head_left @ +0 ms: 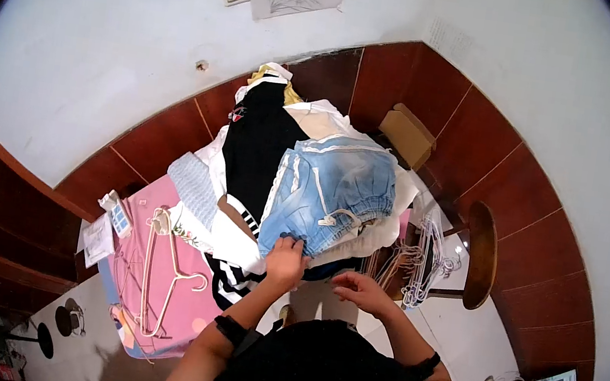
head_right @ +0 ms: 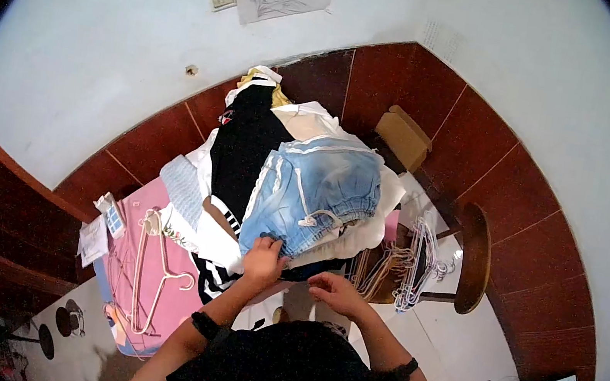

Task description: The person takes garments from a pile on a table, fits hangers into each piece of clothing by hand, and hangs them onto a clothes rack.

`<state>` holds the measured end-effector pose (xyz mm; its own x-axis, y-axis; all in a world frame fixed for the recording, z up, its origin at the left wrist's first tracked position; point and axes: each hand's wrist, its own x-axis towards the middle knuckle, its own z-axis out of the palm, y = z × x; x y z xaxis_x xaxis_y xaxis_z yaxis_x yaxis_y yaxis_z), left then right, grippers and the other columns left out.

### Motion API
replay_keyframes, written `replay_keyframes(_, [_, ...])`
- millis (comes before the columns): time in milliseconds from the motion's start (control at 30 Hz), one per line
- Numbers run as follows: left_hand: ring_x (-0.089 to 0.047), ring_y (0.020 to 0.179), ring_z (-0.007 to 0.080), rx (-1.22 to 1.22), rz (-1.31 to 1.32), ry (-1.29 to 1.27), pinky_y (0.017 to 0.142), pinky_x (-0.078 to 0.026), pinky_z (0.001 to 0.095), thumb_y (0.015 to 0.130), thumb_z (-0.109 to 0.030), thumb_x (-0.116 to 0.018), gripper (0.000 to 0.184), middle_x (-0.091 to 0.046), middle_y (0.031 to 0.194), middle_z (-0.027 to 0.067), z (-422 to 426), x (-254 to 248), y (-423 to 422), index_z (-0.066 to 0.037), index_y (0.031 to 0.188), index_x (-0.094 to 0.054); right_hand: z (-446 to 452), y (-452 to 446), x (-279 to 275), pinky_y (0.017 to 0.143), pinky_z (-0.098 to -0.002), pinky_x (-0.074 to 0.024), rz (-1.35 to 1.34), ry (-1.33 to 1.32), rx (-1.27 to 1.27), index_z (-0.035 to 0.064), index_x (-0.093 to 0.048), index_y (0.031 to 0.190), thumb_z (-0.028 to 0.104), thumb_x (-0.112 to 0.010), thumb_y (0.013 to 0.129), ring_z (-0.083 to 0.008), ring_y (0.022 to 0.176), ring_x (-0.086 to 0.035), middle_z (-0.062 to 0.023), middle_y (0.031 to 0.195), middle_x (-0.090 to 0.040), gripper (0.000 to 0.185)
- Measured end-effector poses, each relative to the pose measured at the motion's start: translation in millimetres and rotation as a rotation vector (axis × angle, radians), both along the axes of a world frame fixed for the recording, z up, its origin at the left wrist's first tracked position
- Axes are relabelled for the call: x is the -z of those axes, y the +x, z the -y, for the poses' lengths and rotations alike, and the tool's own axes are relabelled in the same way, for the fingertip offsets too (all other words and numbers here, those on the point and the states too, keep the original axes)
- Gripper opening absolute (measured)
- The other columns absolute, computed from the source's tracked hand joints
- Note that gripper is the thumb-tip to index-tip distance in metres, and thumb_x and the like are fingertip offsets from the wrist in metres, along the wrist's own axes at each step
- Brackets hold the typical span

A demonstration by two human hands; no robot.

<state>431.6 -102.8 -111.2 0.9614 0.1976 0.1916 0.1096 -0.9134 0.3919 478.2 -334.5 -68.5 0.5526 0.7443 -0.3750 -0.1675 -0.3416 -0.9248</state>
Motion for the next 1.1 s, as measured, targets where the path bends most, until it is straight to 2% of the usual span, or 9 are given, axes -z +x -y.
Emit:
replay_keyframes(267, [-0.054,0.103,0.0327,0.053,-0.118,0.029,0.079,-0.05,0.0448,0.072,-0.026,-0.072,0.039,-0.058,0.106,0.0139,2.0,-21.3,-0.2,-0.005,0.104,-0.066,-3.4,70.3,47.0,0.077,-0.0283,-0.05,0.282,-0.13,0.069,0.0002,-0.061,0.113,0.017,-0.07,0.085,-0.0143,0.084,-0.06,-0.0069,0.098,-0.064,0.034])
replay_keyframes(400, [-0.054,0.102,0.0322,-0.063,-0.186,0.109,0.076,-0.051,0.0457,0.071,-0.02,-0.068,0.031,-0.057,0.107,0.014,17.3,-17.1,4.3,-0.005,0.098,-0.066,-17.4,129.8,65.5,0.086,-0.038,-0.048,0.941,-0.057,0.182,0.0032,-0.062,0.11,0.017,-0.073,0.077,-0.0283,0.095,-0.061,-0.0118,0.102,-0.064,0.037])
replay_keyframes(433, [-0.055,0.1,0.0318,-0.096,-0.137,0.138,0.075,-0.051,0.0453,0.071,-0.017,-0.066,0.027,-0.058,0.105,0.0136,17.9,-7.6,6.5,-0.005,0.096,-0.066,-18.5,141.1,58.3,0.086,-0.038,-0.048,0.94,-0.052,0.178,0.0032,-0.062,0.11,0.017,-0.073,0.077,-0.0283,0.095,-0.061,-0.0118,0.102,-0.064,0.037])
replay_keyframes(500, [-0.057,0.096,0.0319,-0.109,-0.059,0.117,0.074,-0.051,0.0453,0.071,-0.016,-0.064,0.024,-0.06,0.1,0.0134,13.2,4.0,9.7,-0.005,0.093,-0.066,-21.8,162.5,46.0,0.094,-0.0453,-0.0423,1.207,-0.364,0.198,0.0079,-0.061,0.115,0.02,-0.072,0.076,-0.0309,0.113,-0.054,-0.0109,0.117,-0.06,0.042])
replay_keyframes(567, [-0.06,0.086,0.0335,-0.153,0.044,0.089,0.072,-0.051,0.0453,0.071,-0.014,-0.059,0.019,-0.062,0.087,0.0144,11.8,9.3,10.2,-0.004,0.086,-0.066,-21.6,179.6,41.2,0.096,-0.0474,-0.0401,1.153,-0.472,0.12,0.0111,-0.058,0.121,0.023,-0.072,0.078,-0.029,0.119,-0.049,-0.0082,0.125,-0.055,0.047])
replay_keyframes(700, [-0.059,0.087,0.0362,-0.22,-0.023,0.005,0.075,-0.05,0.0466,0.073,-0.013,-0.057,0.022,-0.062,0.088,0.018,5.6,13.4,9.7,-0.002,0.089,-0.066,-19.6,194.6,48.7,0.1,-0.0489,-0.0358,0.963,-0.549,0.061,0.0163,-0.056,0.127,0.027,-0.07,0.08,-0.0268,0.126,-0.043,-0.0045,0.134,-0.049,0.05])
replay_keyframes(833, [-0.06,0.086,0.0409,-0.362,0.024,-0.048,0.075,-0.049,0.0512,0.079,-0.015,-0.054,0.023,-0.064,0.087,0.0227,3.7,29.5,7.2,0.002,0.091,-0.063,-23.4,197.1,56.4,0.1,-0.0482,-0.0343,0.969,-0.615,0.045,0.0187,-0.057,0.125,0.026,-0.068,0.082,-0.0255,0.127,-0.042,-0.0029,0.133,-0.049,0.045])
replay_keyframes(933, [-0.06,0.081,0.0433,-0.469,0.024,-0.081,0.073,-0.048,0.0531,0.084,-0.016,-0.051,0.023,-0.062,0.082,0.025,18.0,16.3,-3.6,0.004,0.091,-0.061,-21.3,199.7,64.5,0.09,-0.0491,-0.0394,1.055,-0.522,0.151,0.0197,-0.061,0.115,0.021,-0.071,0.076,-0.0256,0.118,-0.047,-0.0027,0.118,-0.053,0.04])
replay_keyframes(1100, [-0.06,0.078,0.0415,-0.454,0.008,-0.21,0.068,-0.046,0.0512,0.08,-0.023,-0.071,0.027,-0.062,0.078,0.023,58.9,-16.9,-25.0,-0.002,0.089,-0.057,-18.3,209.6,73.6,0.091,-0.0472,-0.038,1.041,-0.425,0.183,0.0234,-0.062,0.107,0.015,-0.069,0.076,-0.0263,0.115,-0.046,-0.0029,0.111,-0.051,0.033])
